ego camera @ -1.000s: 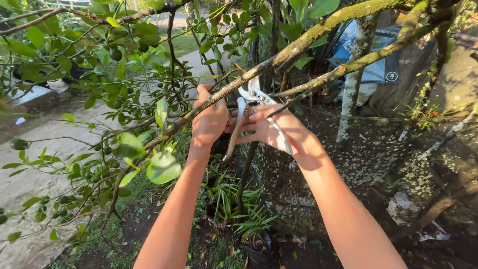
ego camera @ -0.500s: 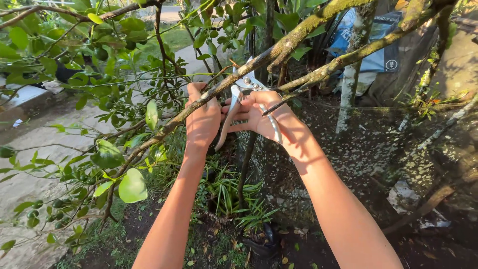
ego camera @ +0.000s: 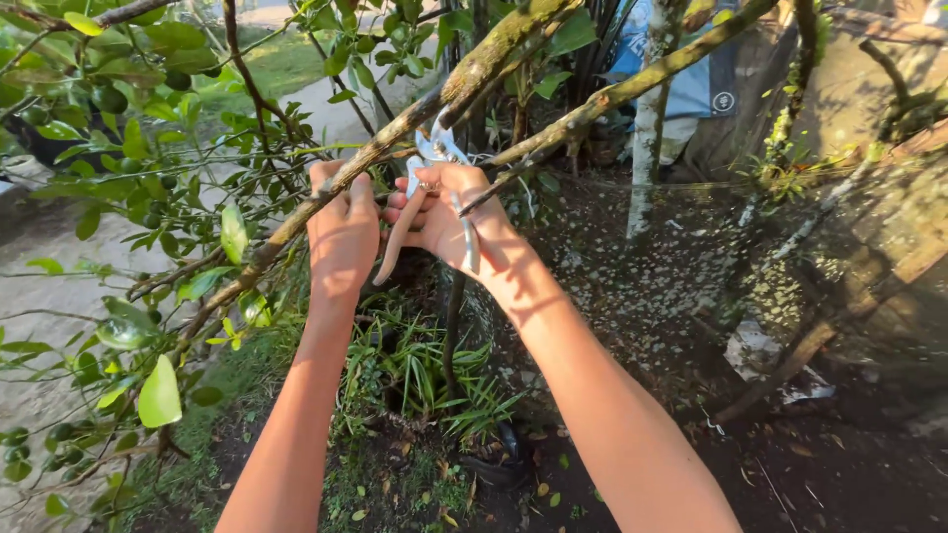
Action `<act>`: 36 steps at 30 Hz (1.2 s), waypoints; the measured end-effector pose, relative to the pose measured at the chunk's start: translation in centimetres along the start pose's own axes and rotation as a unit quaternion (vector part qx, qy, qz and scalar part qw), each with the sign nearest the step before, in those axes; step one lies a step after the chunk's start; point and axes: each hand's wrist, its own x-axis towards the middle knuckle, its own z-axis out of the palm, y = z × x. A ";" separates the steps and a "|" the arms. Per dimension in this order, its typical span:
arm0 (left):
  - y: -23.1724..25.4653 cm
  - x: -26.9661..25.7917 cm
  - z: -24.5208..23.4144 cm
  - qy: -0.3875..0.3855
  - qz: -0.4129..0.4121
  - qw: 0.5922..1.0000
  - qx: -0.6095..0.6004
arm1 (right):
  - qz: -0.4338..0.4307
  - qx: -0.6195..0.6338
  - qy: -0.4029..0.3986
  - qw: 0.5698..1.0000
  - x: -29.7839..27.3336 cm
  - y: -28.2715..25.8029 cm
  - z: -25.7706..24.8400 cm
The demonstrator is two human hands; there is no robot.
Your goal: Pruning small branches from a citrus tree using metal hand shears in an outdoor garden.
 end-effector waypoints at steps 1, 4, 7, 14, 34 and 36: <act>-0.1 0.0 0.0 -0.001 0.001 1.000 -0.002 | -0.001 -0.002 0.000 1.000 0.1 0.1 -0.3; -0.4 0.2 -0.2 -0.032 -0.013 0.998 -0.045 | -0.004 0.046 -0.048 0.998 0.4 0.6 -0.8; -0.5 0.2 -0.2 -0.011 0.019 1.000 0.019 | -0.023 0.031 -0.058 0.998 0.0 1.2 -1.0; -0.1 1.1 -0.4 -0.037 0.010 0.999 0.006 | -0.013 0.053 -0.041 0.998 0.0 1.5 -1.5; 0.2 1.2 -0.5 -0.015 0.044 0.999 0.018 | -0.120 0.112 -0.057 0.985 3.4 4.3 -3.5; 0.3 1.0 -0.8 -0.010 0.041 0.999 0.006 | -0.093 0.079 -0.038 0.992 2.9 3.8 -2.6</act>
